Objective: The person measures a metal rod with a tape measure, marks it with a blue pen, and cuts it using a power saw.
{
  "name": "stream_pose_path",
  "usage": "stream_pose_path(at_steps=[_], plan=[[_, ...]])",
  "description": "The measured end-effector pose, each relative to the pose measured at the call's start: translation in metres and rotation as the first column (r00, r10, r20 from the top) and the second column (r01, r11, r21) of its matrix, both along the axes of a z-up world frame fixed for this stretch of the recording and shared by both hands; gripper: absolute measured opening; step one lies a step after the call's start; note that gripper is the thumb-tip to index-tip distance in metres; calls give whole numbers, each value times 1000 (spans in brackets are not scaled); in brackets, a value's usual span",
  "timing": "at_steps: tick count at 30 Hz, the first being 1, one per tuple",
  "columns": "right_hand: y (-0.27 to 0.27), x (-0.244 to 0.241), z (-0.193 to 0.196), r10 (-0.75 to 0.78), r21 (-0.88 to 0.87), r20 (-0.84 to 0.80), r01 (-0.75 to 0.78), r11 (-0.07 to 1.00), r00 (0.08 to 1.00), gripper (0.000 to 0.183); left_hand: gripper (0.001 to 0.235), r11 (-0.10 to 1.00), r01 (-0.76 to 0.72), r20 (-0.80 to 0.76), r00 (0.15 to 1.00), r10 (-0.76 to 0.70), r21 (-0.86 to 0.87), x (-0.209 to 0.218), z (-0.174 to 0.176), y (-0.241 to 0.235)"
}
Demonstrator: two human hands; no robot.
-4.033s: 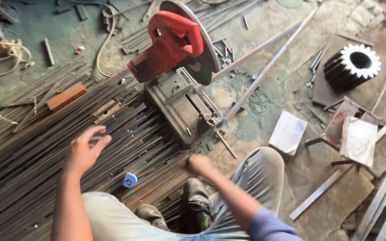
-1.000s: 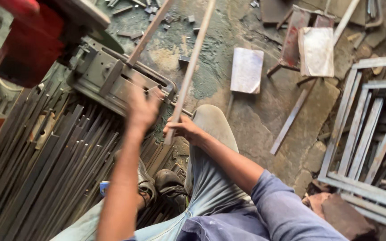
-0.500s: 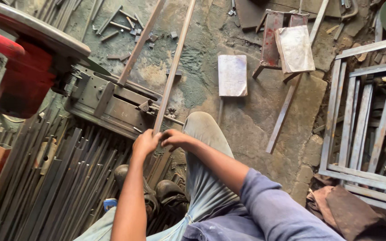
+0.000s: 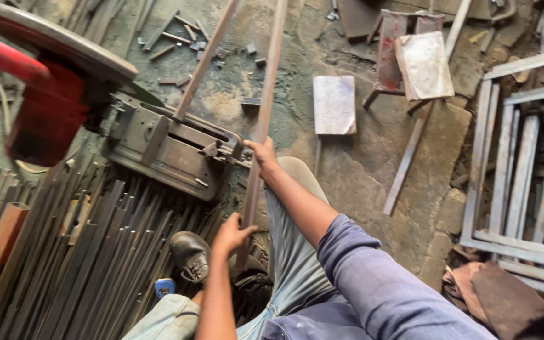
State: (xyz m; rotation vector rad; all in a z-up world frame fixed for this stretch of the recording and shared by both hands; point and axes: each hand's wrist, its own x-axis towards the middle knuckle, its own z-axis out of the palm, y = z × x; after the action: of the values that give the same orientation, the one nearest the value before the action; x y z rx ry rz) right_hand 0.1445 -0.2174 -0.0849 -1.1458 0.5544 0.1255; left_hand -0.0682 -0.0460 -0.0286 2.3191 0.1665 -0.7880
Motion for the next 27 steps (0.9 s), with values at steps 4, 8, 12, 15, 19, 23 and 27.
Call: stream_pose_path(at_steps=[4, 8, 12, 15, 19, 23, 27], plan=[[-9, 1, -9, 21, 179, -96, -3, 984, 995, 46, 64, 954, -117, 85, 992, 97, 276, -22, 20, -38], [-9, -5, 1, 96, 241, -155, -56, 969, 983, 37, 61, 936, -147, 150, 983, 103, 319, -33, 27, -42], [-10, -13, 29, 127, 227, -76, -106, 968, 989, 29, 53, 933, -190, 270, 957, 107, 306, -41, -1, -34], [-13, -22, 58, 165, 195, 53, -172, 966, 985, 27, 51, 933, -244, 291, 943, 163, 265, -48, -24, -33], [-13, -39, 98, 189, 106, 317, -232, 967, 930, 35, 50, 911, -293, 342, 921, 187, 291, -56, -29, -37], [-19, -57, 138, 234, 134, 433, -319, 938, 871, 54, 47, 884, -297, 395, 907, 143, 362, -55, -7, -44], [-42, -72, 162, 311, 346, 487, -508, 789, 816, 67, 42, 893, -363, 497, 846, 196, 266, -54, 7, -54]])
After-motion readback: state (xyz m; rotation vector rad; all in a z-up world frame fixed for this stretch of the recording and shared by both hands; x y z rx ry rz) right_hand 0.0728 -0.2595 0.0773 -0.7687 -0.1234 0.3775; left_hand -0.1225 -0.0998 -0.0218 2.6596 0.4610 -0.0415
